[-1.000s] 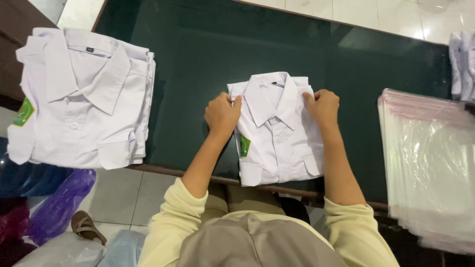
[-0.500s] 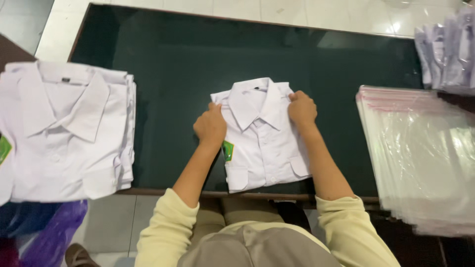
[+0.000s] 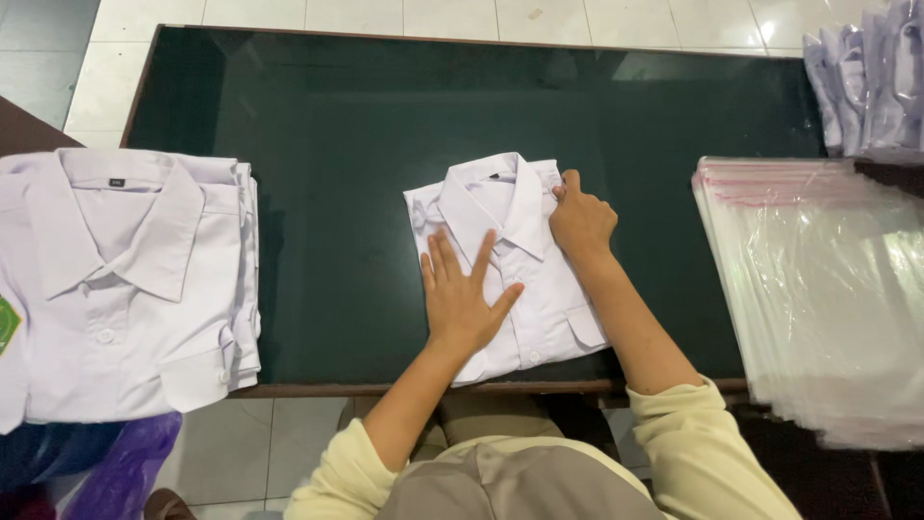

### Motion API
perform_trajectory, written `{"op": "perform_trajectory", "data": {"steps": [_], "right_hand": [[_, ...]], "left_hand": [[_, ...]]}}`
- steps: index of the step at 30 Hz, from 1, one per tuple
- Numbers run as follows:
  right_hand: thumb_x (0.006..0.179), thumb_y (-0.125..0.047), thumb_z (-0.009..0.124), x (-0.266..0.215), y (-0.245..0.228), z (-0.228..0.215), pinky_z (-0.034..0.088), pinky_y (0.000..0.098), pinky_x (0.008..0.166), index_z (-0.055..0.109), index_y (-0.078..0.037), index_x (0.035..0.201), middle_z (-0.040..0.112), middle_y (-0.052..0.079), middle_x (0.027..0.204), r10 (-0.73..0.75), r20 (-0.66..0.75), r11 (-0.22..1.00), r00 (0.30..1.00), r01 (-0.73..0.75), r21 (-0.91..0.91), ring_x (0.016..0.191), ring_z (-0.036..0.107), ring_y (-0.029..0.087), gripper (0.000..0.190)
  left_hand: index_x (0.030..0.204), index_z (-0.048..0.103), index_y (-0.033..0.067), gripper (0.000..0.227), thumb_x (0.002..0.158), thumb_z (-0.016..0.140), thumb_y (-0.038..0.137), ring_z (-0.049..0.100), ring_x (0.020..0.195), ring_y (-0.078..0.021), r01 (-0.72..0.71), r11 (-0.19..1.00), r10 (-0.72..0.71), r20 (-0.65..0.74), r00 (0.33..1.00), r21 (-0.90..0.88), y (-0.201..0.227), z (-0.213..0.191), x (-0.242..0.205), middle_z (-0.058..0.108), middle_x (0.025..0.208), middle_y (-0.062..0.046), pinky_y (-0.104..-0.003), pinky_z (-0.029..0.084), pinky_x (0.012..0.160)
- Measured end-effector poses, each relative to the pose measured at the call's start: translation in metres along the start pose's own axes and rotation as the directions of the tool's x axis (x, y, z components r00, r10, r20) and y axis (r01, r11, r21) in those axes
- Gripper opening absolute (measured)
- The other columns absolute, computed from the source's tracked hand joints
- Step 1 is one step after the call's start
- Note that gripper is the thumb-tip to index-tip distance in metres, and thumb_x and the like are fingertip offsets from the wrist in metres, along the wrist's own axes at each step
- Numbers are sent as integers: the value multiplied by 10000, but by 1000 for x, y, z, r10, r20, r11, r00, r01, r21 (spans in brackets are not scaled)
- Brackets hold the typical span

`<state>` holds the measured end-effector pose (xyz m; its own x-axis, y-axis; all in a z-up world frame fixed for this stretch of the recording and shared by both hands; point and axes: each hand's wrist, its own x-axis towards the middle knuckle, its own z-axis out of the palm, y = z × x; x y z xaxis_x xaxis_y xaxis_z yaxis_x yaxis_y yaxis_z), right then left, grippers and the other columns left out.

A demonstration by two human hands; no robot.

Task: The person takes a folded white shirt from a stack, places it into a clear plastic bag, removes the adhesive strip to seal the bag, and sets the packaged shirt aside before picking up another shirt.

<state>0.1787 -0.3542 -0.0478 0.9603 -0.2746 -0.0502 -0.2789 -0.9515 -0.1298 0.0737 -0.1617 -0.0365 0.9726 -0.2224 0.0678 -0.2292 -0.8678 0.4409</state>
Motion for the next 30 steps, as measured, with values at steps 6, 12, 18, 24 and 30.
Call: {"op": "perform_trajectory", "data": {"steps": [6, 12, 18, 24, 30], "right_hand": [[918, -325, 544, -36, -7, -24, 356, 515, 821, 179, -101, 1493, 534, 183, 1172, -154, -286, 980, 946, 110, -165, 1078, 462, 366, 716], [966, -474, 157, -121, -10, -21, -10, 662, 1036, 146, -160, 1491, 130, 113, 1546, -346, 161, 934, 924, 323, 154, 1405, 47, 372, 612], [744, -67, 706, -105, 59, -43, 342, 501, 1023, 674, -4, 1050, 631, 214, 1153, -262, -55, 505, 963, 186, 843, 1201, 509, 380, 314], [868, -237, 879, -74, 295, -46, 423, 371, 855, 720, -92, 1099, 664, 64, 917, 100, -607, 991, 789, -24, 133, 944, 623, 266, 316], [916, -248, 757, -96, 386, -4, 397, 395, 569, 639, -73, 944, 560, 79, 795, 457, -217, 835, 863, -333, 437, 682, 533, 244, 213]], "left_hand": [[1478, 171, 251, 881, 784, 408, 740, 100, 1362, -504, 24, 999, -24, -7, 1000, 38, -2, 5, 1, 104, 1433, -378, -561, 83, 1084], [1475, 177, 269, 877, 772, 465, 708, 95, 1360, -504, 52, 997, -54, 30, 998, 62, 2, 0, 3, 84, 1443, -370, -561, 84, 1084], [1476, 199, 226, 870, 791, 469, 691, 110, 1348, -520, 19, 1000, -19, -14, 1000, 13, 1, -1, 2, 110, 1423, -398, -566, 85, 1078], [1483, 156, 249, 776, 865, 374, 665, 89, 1355, -486, -31, 994, 45, -140, 989, 103, -9, 13, -2, 69, 1458, -346, -538, 103, 1084], [1486, 135, 227, 755, 890, 313, 655, 64, 1356, -481, -36, 996, 45, -108, 993, 86, -6, 6, -3, 48, 1457, -347, -532, 77, 1086]]}}
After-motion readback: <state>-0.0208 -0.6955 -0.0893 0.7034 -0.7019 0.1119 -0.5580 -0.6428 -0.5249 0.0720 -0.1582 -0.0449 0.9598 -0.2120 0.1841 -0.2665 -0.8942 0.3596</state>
